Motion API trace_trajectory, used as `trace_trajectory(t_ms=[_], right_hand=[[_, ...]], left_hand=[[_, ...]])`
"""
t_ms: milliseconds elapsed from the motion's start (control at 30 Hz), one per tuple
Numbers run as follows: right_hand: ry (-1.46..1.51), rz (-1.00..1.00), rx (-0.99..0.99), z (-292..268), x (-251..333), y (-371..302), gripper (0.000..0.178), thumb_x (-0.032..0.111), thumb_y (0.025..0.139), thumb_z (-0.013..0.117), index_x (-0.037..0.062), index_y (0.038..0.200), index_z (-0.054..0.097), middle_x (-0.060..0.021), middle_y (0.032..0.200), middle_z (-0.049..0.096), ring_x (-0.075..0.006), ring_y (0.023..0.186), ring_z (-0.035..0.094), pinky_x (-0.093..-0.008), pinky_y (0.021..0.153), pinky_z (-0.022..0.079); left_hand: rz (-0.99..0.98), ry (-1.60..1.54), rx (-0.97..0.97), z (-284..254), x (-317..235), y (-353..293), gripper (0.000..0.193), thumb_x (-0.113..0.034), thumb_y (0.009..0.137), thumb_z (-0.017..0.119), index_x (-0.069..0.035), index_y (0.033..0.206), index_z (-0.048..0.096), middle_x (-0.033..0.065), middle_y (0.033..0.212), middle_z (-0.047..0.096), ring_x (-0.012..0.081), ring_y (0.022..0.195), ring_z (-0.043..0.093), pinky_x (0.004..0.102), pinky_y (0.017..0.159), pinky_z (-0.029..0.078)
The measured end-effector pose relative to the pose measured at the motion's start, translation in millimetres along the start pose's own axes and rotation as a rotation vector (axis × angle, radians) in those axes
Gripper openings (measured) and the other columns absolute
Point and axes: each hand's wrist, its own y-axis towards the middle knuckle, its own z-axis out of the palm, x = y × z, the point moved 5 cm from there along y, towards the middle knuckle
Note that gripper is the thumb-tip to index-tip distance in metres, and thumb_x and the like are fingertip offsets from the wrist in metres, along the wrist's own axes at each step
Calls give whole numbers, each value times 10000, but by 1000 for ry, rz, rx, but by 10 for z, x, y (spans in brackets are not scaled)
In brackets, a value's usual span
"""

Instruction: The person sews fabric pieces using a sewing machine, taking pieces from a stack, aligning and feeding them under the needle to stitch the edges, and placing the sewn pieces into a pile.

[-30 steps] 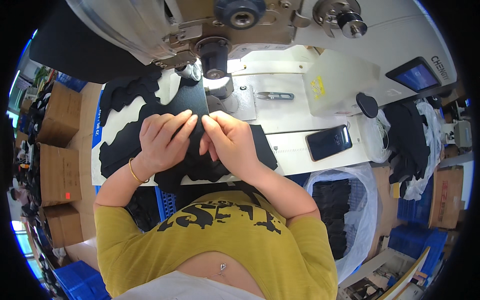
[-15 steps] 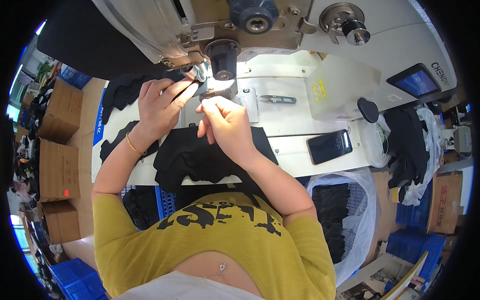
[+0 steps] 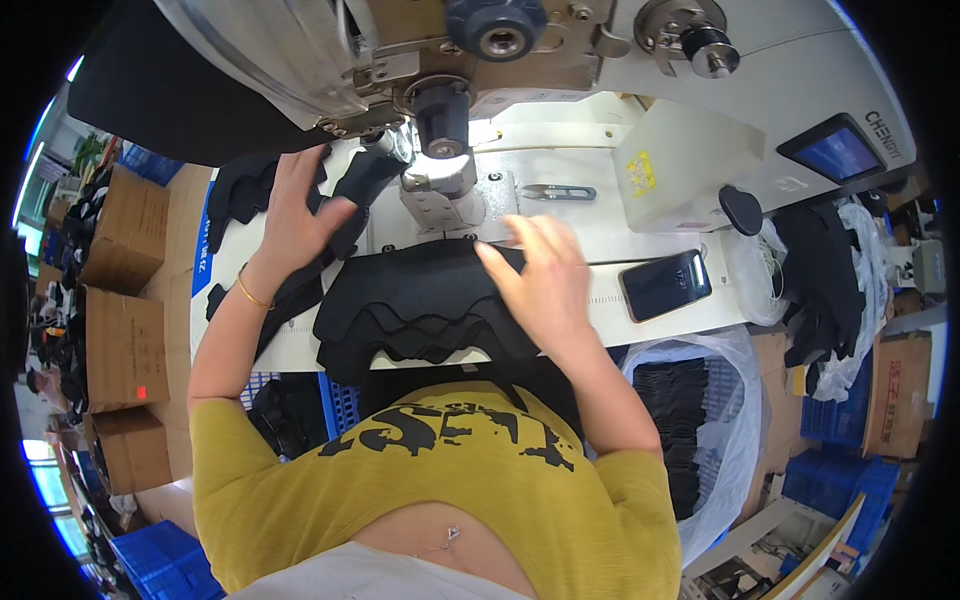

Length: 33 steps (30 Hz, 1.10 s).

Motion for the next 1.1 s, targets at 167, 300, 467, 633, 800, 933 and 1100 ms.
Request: trace_trajectory(t_ms=[167,300,467,633,800,933,1100], right_hand=[[-338,63,238,119,-323,-284,552,314,750,806,-42,1121,604,-142,1052,533,-313,1031,528,-399,867,464],[-287,99,191,172,-326,-310,549,320,747,806,-40,1112,611,-130,1001,535,-301,977,538,-401,847,461],[-277,58,179,182,-365,-321,572,316,750,805,-35,1147,590,-122,976,526,-296,955,535,-411,858,443],[-224,121,78,158,-458,-322,579,249,759,805,12,1213,533,-136,1032,560,-305,947,558,-423,851,428],[-116,-223,-158,-51,-148,-289,320,-1,795,698,6,1102,610,-116,912,623,-268,849,603,-372,786,452],[230,-438,-221,-222,530,-317,359,-55,780,703,16,1121,612,-112,847,620,-231,704,599,-328,615,474],[756,447,485,105,479,-37,163,96,899,670,3,1033,661,-16,741,639,-53,590,558,-224,505,468]], left_hand=[[-549,-895,49,572,588,-269,408,-333,1025,497,25,1204,574,71,1095,626,141,1051,569,276,894,447],[-673,-579,62,445,632,-242,275,-292,961,632,-19,928,657,-49,754,547,28,716,444,210,632,359],[-814,-412,27,-596,1041,-526,302,-284,905,707,-19,769,654,-71,624,546,-13,594,467,177,529,364],[-237,491,149,-593,676,-736,319,-215,790,751,-23,1023,649,143,1025,645,327,962,608,401,826,472],[129,21,124,53,-604,-347,374,-130,787,743,-11,1121,624,148,1100,635,329,1025,611,401,904,479],[86,-449,170,203,-1080,-55,325,-139,842,717,-12,1129,634,116,1056,664,243,931,643,328,777,508],[-390,-663,365,9,-580,189,138,-97,874,692,17,949,672,21,837,682,61,780,585,217,713,468]])
